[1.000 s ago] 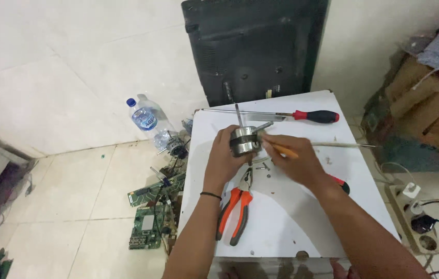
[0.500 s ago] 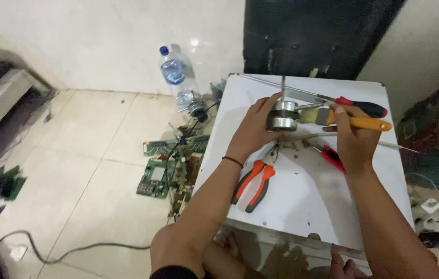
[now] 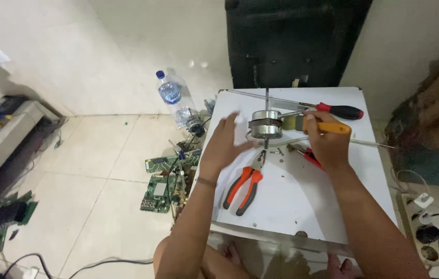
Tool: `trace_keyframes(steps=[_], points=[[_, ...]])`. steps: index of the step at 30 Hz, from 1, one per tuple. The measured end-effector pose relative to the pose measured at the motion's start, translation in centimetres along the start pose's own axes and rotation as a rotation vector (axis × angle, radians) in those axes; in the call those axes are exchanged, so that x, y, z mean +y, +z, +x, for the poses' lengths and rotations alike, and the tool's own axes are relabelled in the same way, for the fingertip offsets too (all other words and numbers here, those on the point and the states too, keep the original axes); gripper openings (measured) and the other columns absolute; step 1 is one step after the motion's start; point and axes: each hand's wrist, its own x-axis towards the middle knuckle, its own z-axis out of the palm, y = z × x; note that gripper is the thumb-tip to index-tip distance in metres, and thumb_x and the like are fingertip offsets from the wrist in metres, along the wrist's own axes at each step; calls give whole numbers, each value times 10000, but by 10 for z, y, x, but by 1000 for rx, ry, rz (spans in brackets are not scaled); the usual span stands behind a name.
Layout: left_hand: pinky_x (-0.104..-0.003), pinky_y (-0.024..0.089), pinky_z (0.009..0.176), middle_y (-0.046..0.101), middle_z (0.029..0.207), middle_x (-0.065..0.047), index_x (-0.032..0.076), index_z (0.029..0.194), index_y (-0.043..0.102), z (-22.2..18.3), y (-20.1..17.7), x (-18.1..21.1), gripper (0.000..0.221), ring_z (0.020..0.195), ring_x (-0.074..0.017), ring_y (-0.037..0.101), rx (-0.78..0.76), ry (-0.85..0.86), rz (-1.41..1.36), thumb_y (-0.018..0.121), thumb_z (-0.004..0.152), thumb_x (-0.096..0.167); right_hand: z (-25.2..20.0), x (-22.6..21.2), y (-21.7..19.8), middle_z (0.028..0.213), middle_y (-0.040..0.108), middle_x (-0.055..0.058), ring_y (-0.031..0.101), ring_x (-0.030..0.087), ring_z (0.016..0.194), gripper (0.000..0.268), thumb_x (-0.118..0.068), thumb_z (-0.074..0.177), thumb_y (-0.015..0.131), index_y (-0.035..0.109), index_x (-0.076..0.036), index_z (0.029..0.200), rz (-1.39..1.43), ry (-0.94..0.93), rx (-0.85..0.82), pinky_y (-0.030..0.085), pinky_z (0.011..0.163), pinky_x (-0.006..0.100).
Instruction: The person sits at a small white table and cleans a disassembled electric motor, holding the motor housing with one hand while brushing dust off it with a paintbrush. They use pliers to grip parts, turn the motor over to brush different sides, and pick up a long screwdriver to work on the motor shaft.
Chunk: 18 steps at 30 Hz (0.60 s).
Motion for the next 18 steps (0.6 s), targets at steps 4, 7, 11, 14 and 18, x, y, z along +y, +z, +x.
trace_keyframes(steps=[4,7,11,14,18], points=[[-456,543,940,648,1161,-191,61,1337,555,-66,-5,22,754,1099,-348,662,-90,-63,129,840,777,477,4,-2,-4,873,744,112,711,154,760,180,-141,1062,645,752,4,1072,-61,5,35,562,650,291],[-484,514,900,628,1128,-195,63,1291,594,-96,-9,49,777,1077,-374,617,-176,-165,164,863,735,535,4,-2,-5,801,737,98,720,138,721,187,-146,1045,633,748,-4,1083,119,147,-15,561,631,278],[-469,514,914,649,1138,-192,31,1291,614,-108,7,34,765,1057,-393,613,-71,-133,118,847,708,468,3,6,-7,818,746,106,707,151,708,194,-158,1041,661,760,10,1049,-64,121,2,550,605,295],[-456,530,931,668,1124,-206,9,1249,640,-103,11,26,713,1065,-390,625,-116,-173,114,845,698,415,5,6,-11,801,746,102,703,155,691,203,-174,1023,671,765,5,1042,-88,214,-9,545,610,308],[-434,564,844,645,1128,-221,7,1201,652,-99,-2,31,727,942,-388,679,-182,-289,136,886,631,392,14,-1,-17,775,744,110,705,167,664,208,-198,1008,670,769,-17,1038,-92,407,-67,558,621,311]])
